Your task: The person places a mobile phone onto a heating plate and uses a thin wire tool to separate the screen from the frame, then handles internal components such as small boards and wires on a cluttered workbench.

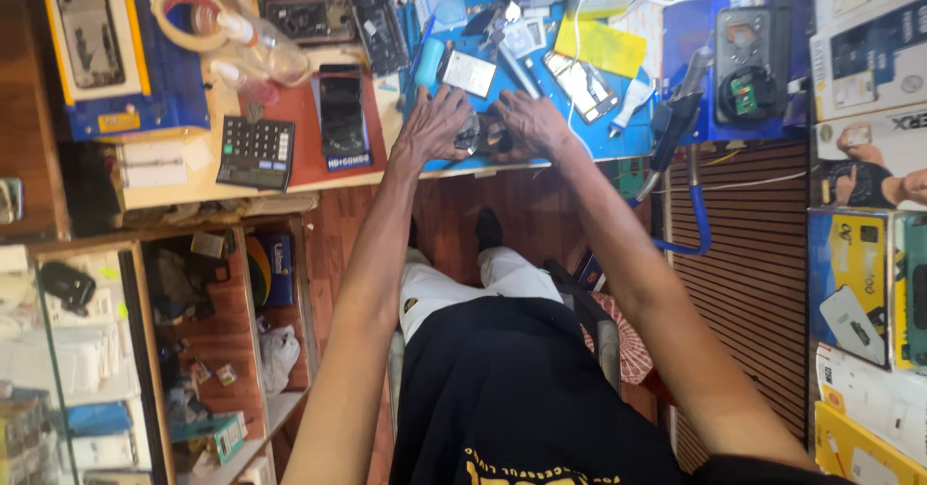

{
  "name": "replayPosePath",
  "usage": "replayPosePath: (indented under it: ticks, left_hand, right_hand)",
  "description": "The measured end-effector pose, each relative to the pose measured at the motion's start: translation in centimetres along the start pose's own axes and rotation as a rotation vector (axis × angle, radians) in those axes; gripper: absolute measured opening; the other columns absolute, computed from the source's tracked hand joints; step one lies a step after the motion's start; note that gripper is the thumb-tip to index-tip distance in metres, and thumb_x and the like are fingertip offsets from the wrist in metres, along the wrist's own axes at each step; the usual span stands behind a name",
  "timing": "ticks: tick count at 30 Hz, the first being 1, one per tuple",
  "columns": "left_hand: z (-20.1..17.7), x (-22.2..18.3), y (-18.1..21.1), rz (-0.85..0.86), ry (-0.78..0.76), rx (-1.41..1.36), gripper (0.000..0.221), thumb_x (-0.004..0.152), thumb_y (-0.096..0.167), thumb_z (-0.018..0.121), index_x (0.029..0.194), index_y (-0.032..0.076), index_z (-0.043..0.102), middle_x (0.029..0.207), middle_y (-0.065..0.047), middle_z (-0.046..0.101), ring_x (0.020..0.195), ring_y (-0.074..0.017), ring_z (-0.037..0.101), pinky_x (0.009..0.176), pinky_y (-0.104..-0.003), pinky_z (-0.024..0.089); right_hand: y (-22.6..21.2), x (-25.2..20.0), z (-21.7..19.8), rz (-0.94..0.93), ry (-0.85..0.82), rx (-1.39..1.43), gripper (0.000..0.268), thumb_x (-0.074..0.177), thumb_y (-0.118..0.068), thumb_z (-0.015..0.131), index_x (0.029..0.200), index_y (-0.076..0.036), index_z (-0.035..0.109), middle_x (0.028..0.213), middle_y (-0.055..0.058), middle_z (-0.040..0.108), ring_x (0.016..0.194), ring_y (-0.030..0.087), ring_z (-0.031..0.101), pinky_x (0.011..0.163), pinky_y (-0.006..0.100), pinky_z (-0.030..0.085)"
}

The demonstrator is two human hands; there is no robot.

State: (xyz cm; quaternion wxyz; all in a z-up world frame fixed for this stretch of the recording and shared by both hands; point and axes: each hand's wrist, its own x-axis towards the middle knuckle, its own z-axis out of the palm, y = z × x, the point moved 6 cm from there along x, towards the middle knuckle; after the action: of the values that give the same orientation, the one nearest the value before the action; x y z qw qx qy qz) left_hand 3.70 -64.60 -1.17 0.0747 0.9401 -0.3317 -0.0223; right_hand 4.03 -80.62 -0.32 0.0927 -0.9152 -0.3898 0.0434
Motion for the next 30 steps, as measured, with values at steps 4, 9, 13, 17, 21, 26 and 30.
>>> replayPosePath:
  ticks: [4,9,13,17,21,26,30]
  left_hand:
    - [0.4,-2.1,0.8,-0.048,-0.004,0.003,0.083,0.058,0.052,0.092,0.121,0.006,0.063,0.126,-0.012,0.053,0.12,-0.032,0.05,0.094,-0.059,0.042]
    - [0.9,-2.3,1.1,-0.093,-0.027,0.079,0.088,0.057,0.056,0.091,0.123,0.006,0.062,0.13,-0.012,0.053,0.12,-0.0329,0.049,0.096,-0.062,0.041]
    - [-0.3,-2.5,-0.4,-0.099,0.287,-0.162,0.081,0.062,0.055,0.085,0.118,0.0,0.067,0.118,-0.013,0.06,0.114,-0.0348,0.055,0.091,-0.058,0.043]
    - [0.9,-2.5,-3.0,-0.394,0.315,-0.411,0.027,0.089,0.03,0.079,0.099,0.005,0.075,0.102,-0.013,0.068,0.101,-0.0331,0.065,0.085,-0.049,0.051]
    - [1.4,-2.6,-4.4,-0.513,0.408,-0.567,0.018,0.085,0.023,0.079,0.087,0.005,0.077,0.088,-0.014,0.073,0.089,-0.0331,0.071,0.078,-0.045,0.054]
    - [2.2,-1.8,-7.2,-0.612,0.436,-0.671,0.02,0.083,0.021,0.08,0.094,0.004,0.076,0.092,-0.016,0.077,0.088,-0.0307,0.075,0.08,-0.041,0.058]
    - [2.2,-1.2,-8.8,-0.636,0.576,-0.74,0.025,0.082,0.022,0.082,0.095,0.001,0.075,0.088,-0.016,0.078,0.084,-0.0286,0.076,0.077,-0.04,0.058]
  right_hand:
    - [-0.5,-0.2,0.6,-0.052,-0.043,0.01,0.091,0.06,-0.064,0.087,0.119,-0.003,0.056,0.112,0.013,0.058,0.106,0.032,0.064,0.077,0.045,0.057]
    - [0.2,-0.1,0.9,-0.02,-0.043,0.255,0.079,0.07,-0.058,0.088,0.126,-0.008,0.063,0.117,0.018,0.059,0.108,0.038,0.06,0.086,0.049,0.053]
    - [3.6,1.9,0.6,0.104,0.23,0.295,0.048,0.09,-0.034,0.081,0.13,-0.012,0.066,0.129,0.014,0.062,0.12,0.037,0.06,0.1,0.046,0.053]
    - [5.4,5.8,2.0,0.165,0.291,0.248,0.057,0.084,-0.032,0.086,0.131,-0.008,0.065,0.133,0.019,0.059,0.12,0.04,0.056,0.097,0.049,0.052]
    - [4.8,9.1,3.8,0.316,0.229,0.157,0.073,0.063,-0.042,0.095,0.119,-0.006,0.064,0.134,0.026,0.051,0.123,0.043,0.051,0.095,0.049,0.052]
    - [4.9,10.0,5.0,0.483,0.193,0.145,0.094,0.049,-0.04,0.098,0.124,-0.002,0.059,0.134,0.026,0.049,0.122,0.043,0.052,0.089,0.049,0.055]
    - [8.3,9.5,6.4,0.631,0.121,0.412,0.06,0.074,-0.042,0.091,0.12,-0.011,0.068,0.12,0.019,0.069,0.113,0.039,0.067,0.094,0.051,0.055]
